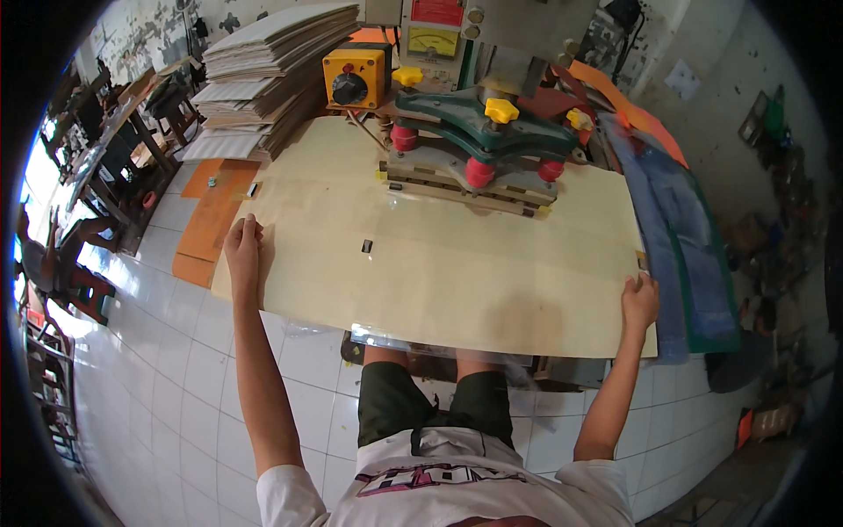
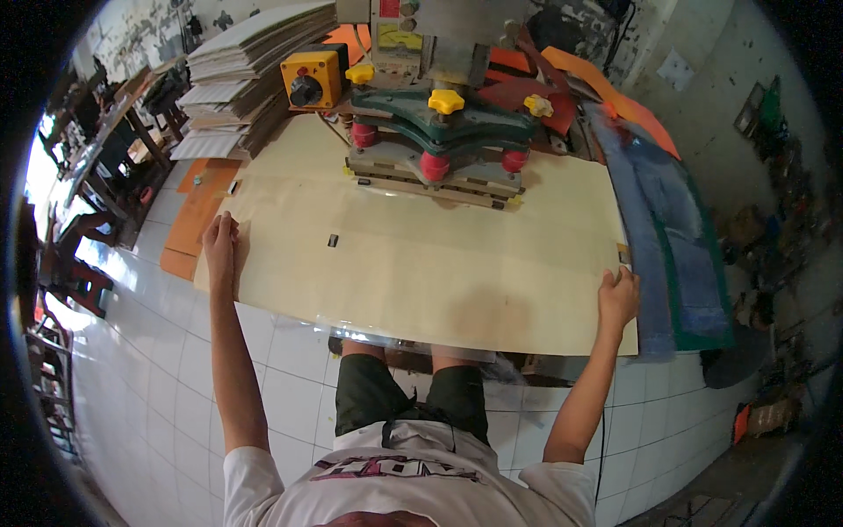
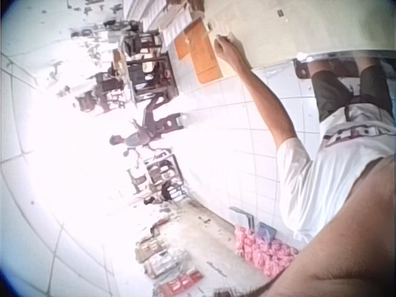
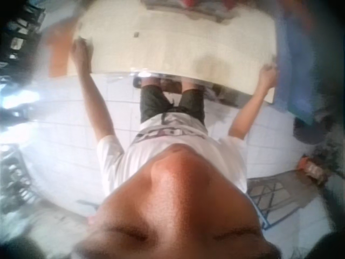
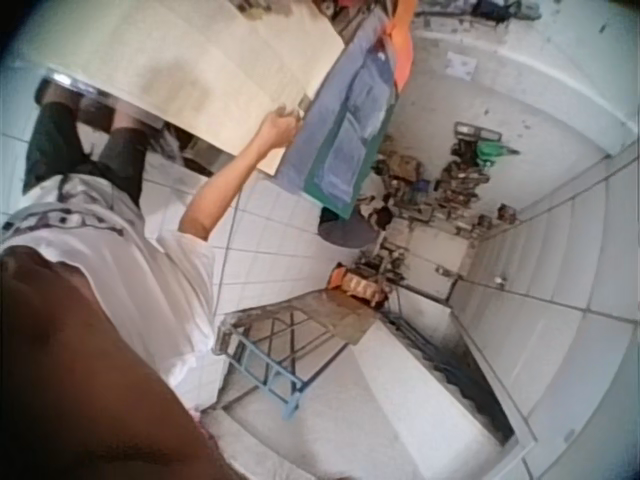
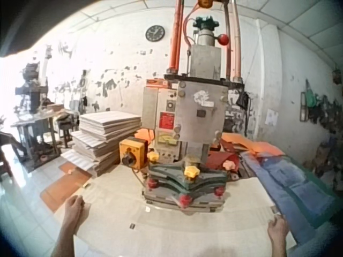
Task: The person aligns a plastic sheet on a table under a mechanical press, operates the machine to seal the plastic, and then sets the sealed sheet aside.
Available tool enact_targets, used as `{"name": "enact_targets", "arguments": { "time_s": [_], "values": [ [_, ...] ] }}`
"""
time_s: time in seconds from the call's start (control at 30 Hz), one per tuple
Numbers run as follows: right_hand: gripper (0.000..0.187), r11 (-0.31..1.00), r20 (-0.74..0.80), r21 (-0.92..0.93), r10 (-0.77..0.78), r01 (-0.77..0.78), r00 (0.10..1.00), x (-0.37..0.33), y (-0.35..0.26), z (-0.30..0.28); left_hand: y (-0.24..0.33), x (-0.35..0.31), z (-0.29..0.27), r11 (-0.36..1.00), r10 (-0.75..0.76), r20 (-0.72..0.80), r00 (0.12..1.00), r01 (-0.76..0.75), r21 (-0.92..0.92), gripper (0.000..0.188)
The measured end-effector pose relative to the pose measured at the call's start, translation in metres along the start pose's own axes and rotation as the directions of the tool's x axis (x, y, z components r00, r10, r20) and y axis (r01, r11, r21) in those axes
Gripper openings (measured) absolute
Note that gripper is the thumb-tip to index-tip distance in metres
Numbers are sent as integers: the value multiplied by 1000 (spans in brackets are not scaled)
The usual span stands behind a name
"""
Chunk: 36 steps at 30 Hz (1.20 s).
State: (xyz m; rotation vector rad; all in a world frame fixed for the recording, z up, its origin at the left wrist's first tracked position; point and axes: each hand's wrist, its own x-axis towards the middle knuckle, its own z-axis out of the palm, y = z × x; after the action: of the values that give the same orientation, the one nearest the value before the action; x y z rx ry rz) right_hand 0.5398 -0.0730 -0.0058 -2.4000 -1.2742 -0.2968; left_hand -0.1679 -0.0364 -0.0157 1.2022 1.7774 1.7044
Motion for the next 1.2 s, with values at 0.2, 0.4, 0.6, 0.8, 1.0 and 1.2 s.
{"name": "enact_targets", "arguments": {
  "time_s": [0.2,0.4,0.6,0.8,1.0,1.2],
  "values": [
    [47,997,2,23,75,-75,997,4,-19,-8,-2,5,1,1000,13,-25,1000,-12,17,43],
    [26,940,-10,339,-44,44,999,3,-11,-5,2,1,5,1000,-6,-33,999,7,28,43],
    [6,559,-157,602,-617,571,771,-117,-102,-55,3,2,1,999,8,-44,999,-6,42,41],
    [14,-145,-276,682,-959,717,68,-182,-143,-123,-3,3,1,1000,-15,-49,999,16,22,40],
    [21,-264,-483,869,-265,419,835,-128,-65,-131,2,3,1,999,-19,-40,999,21,42,42],
    [39,66,-109,993,235,96,966,-48,-18,-97,5,3,0,998,-3,-33,999,5,61,39]
  ]
}}
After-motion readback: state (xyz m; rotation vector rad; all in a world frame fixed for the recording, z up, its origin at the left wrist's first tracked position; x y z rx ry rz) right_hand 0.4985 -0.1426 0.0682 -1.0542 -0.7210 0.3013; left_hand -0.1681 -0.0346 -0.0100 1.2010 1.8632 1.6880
